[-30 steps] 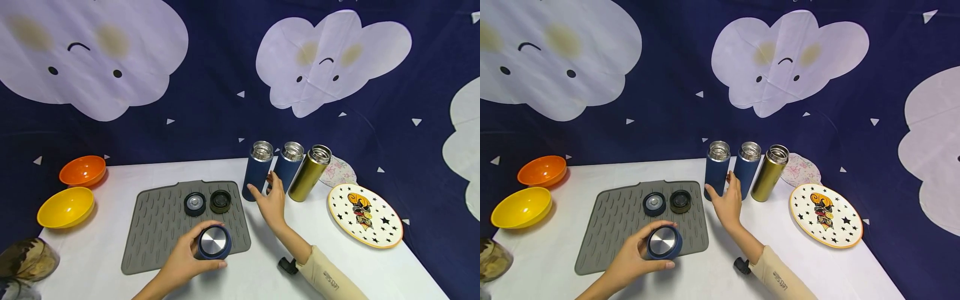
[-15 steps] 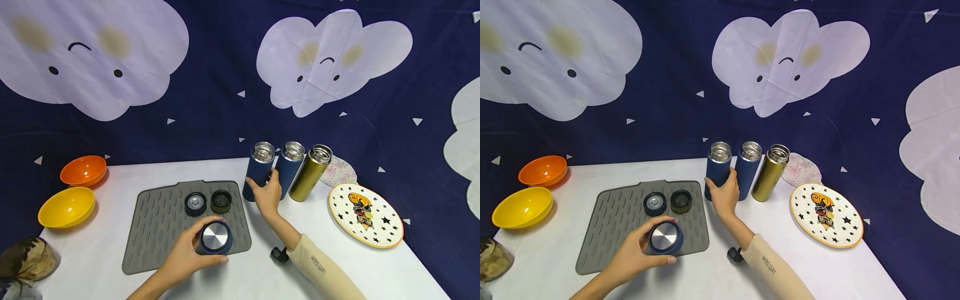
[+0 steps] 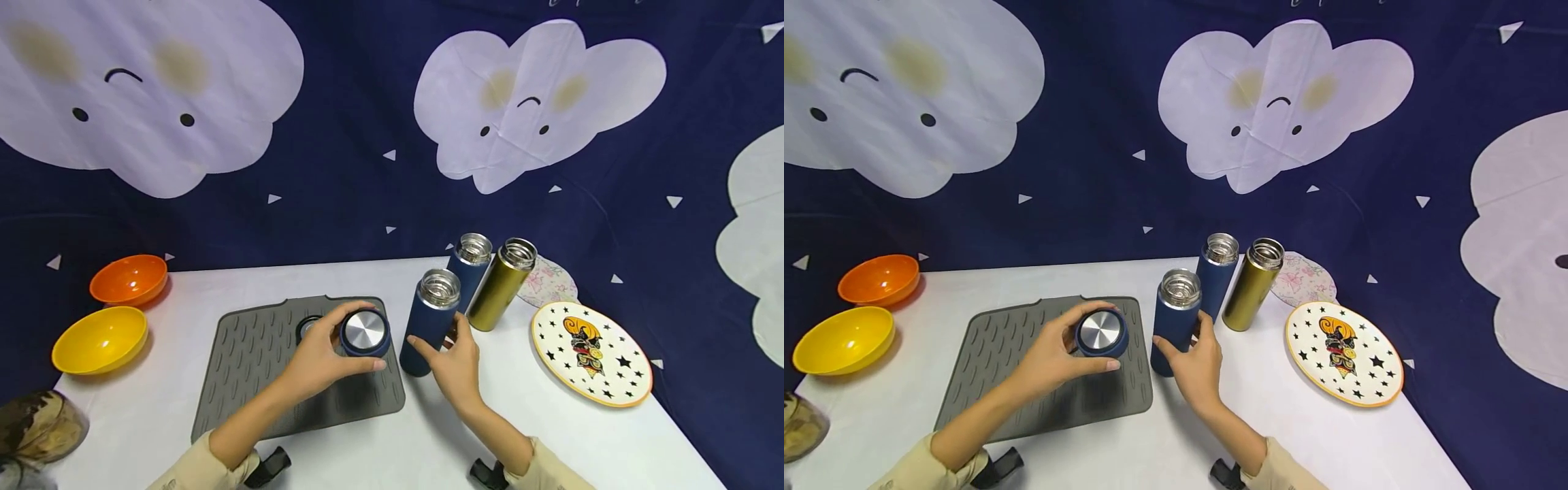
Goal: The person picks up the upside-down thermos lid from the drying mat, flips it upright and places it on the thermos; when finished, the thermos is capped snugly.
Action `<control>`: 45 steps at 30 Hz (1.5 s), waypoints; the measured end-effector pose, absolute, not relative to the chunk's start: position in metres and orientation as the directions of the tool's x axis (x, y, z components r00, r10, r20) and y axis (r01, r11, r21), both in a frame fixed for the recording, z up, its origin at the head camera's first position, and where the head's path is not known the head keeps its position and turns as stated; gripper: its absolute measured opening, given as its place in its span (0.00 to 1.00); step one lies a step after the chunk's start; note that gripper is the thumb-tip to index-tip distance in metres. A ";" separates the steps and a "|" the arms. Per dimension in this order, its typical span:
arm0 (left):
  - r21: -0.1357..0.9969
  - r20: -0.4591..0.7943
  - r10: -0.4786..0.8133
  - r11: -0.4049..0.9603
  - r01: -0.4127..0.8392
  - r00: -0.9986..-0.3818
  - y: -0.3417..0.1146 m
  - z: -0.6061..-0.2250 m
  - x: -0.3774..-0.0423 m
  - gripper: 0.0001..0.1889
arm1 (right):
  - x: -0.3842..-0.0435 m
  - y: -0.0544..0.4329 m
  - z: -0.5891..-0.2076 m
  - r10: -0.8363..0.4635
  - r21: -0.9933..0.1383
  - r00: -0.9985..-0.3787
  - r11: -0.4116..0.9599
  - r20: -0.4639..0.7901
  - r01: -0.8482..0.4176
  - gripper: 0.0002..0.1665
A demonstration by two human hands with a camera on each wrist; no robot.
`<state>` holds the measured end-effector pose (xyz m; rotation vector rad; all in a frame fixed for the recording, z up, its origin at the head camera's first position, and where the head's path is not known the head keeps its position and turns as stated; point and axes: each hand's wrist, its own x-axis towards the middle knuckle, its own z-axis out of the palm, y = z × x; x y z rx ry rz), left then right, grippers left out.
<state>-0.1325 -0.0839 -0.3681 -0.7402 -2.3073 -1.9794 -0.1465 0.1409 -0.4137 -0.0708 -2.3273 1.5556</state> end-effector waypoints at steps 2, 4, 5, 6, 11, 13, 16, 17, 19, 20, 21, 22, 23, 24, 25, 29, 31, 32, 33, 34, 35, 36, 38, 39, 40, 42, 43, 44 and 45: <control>0.929 0.309 0.346 0.090 0.359 -0.886 -0.081 -0.360 -0.137 0.40 | -0.137 0.144 -0.413 0.224 -0.911 -0.947 0.392 0.231 -0.130 0.42; 0.930 0.307 0.347 0.087 0.357 -0.886 -0.078 -0.351 -0.142 0.40 | -0.130 0.147 -0.413 0.220 -0.916 -0.952 0.384 0.215 -0.118 0.43; 0.931 0.307 0.348 0.084 0.356 -0.886 -0.076 -0.347 -0.145 0.40 | -0.128 0.147 -0.413 0.217 -0.916 -0.952 0.383 0.215 -0.119 0.43; 0.932 0.306 0.347 0.081 0.353 -0.887 -0.073 -0.343 -0.148 0.40 | -0.126 0.148 -0.413 0.213 -0.916 -0.953 0.381 0.216 -0.122 0.43; 0.935 0.326 0.341 0.025 0.355 -0.882 -0.051 -0.325 -0.161 0.39 | -0.124 0.149 -0.411 0.178 -0.908 -0.957 0.394 0.228 -0.143 0.42; 0.930 0.346 0.333 0.005 0.368 -0.877 -0.039 -0.321 -0.165 0.38 | -0.125 0.149 -0.412 0.166 -0.906 -0.960 0.398 0.225 -0.143 0.42; 0.924 0.367 0.321 -0.018 0.382 -0.873 -0.020 -0.320 -0.168 0.37 | -0.126 0.150 -0.413 0.161 -0.901 -0.960 0.407 0.231 -0.148 0.40; 0.924 0.369 0.318 -0.021 0.383 -0.873 -0.014 -0.320 -0.169 0.37 | -0.126 0.151 -0.413 0.162 -0.899 -0.958 0.412 0.235 -0.151 0.40; 0.922 0.373 0.307 -0.017 0.387 -0.875 -0.003 -0.320 -0.170 0.37 | -0.127 0.151 -0.415 0.159 -0.893 -0.955 0.420 0.249 -0.163 0.40; 0.922 0.372 0.306 -0.010 0.387 -0.877 0.001 -0.321 -0.170 0.37 | -0.127 0.152 -0.415 0.158 -0.889 -0.953 0.425 0.258 -0.170 0.39; 0.921 0.373 0.305 -0.003 0.391 -0.876 0.005 -0.321 -0.171 0.37 | -0.127 0.152 -0.416 0.153 -0.884 -0.952 0.432 0.266 -0.177 0.39; 0.919 0.374 0.306 0.006 0.395 -0.875 0.008 -0.321 -0.171 0.37 | -0.128 0.152 -0.417 0.151 -0.880 -0.950 0.439 0.273 -0.183 0.39; 0.918 0.372 0.308 0.016 0.396 -0.876 0.010 -0.321 -0.172 0.38 | -0.128 0.152 -0.417 0.146 -0.876 -0.949 0.443 0.279 -0.189 0.39; 0.917 0.371 0.309 0.026 0.397 -0.876 0.012 -0.322 -0.172 0.38 | -0.128 0.152 -0.417 0.143 -0.874 -0.948 0.445 0.283 -0.194 0.39; 0.916 0.369 0.312 0.038 0.400 -0.876 0.013 -0.323 -0.173 0.38 | -0.128 0.152 -0.417 0.142 -0.871 -0.948 0.451 0.286 -0.195 0.38; 0.903 0.373 0.306 0.097 0.419 -0.876 0.017 -0.326 -0.174 0.37 | -0.127 0.152 -0.417 0.141 -0.864 -0.945 0.461 0.295 -0.201 0.37; 0.883 0.398 0.292 0.134 0.449 -0.870 0.018 -0.327 -0.174 0.38 | -0.127 0.152 -0.418 0.141 -0.860 -0.943 0.467 0.301 -0.205 0.37; 0.870 0.414 0.284 0.157 0.468 -0.865 0.019 -0.328 -0.173 0.37 | -0.127 0.152 -0.419 0.141 -0.859 -0.942 0.467 0.305 -0.209 0.38; 0.851 0.435 0.279 0.183 0.492 -0.856 0.020 -0.329 -0.173 0.38 | -0.127 0.152 -0.419 0.142 -0.858 -0.940 0.468 0.311 -0.213 0.39; 0.831 0.455 0.276 0.210 0.515 -0.846 0.021 -0.330 -0.172 0.37 | -0.127 0.153 -0.419 0.141 -0.855 -0.938 0.471 0.317 -0.218 0.40; 0.813 0.473 0.270 0.232 0.533 -0.839 0.022 -0.332 -0.172 0.37 | -0.127 0.153 -0.420 0.138 -0.852 -0.936 0.473 0.324 -0.225 0.41; 0.799 0.487 0.262 0.250 0.546 -0.833 0.023 -0.334 -0.171 0.37 | -0.128 0.153 -0.420 0.135 -0.850 -0.934 0.472 0.331 -0.233 0.42; 0.785 0.503 0.252 0.268 0.559 -0.827 0.024 -0.337 -0.170 0.37 | -0.128 0.153 -0.421 0.129 -0.848 -0.930 0.469 0.343 -0.248 0.44; 0.785 0.502 0.252 0.268 0.559 -0.827 0.023 -0.339 -0.170 0.36 | -0.128 0.153 -0.421 0.126 -0.846 -0.929 0.470 0.347 -0.252 0.45; 0.796 0.493 0.256 0.255 0.550 -0.832 0.023 -0.340 -0.171 0.36 | -0.128 0.153 -0.421 0.122 -0.844 -0.929 0.473 0.348 -0.254 0.45; 0.825 0.463 0.293 0.201 0.528 -0.836 0.019 -0.340 -0.174 0.35 | -0.128 0.153 -0.420 0.125 -0.844 -0.931 0.476 0.342 -0.246 0.44; 0.846 0.440 0.332 0.160 0.510 -0.834 0.016 -0.339 -0.178 0.34 | -0.128 0.152 -0.420 0.127 -0.843 -0.933 0.483 0.336 -0.237 0.43; 0.867 0.415 0.380 0.111 0.486 -0.827 0.013 -0.338 -0.182 0.34 | -0.128 0.152 -0.420 0.132 -0.843 -0.935 0.488 0.328 -0.227 0.42; 0.885 0.388 0.432 0.071 0.459 -0.814 0.010 -0.338 -0.186 0.35 | -0.128 0.153 -0.420 0.138 -0.844 -0.938 0.491 0.319 -0.215 0.41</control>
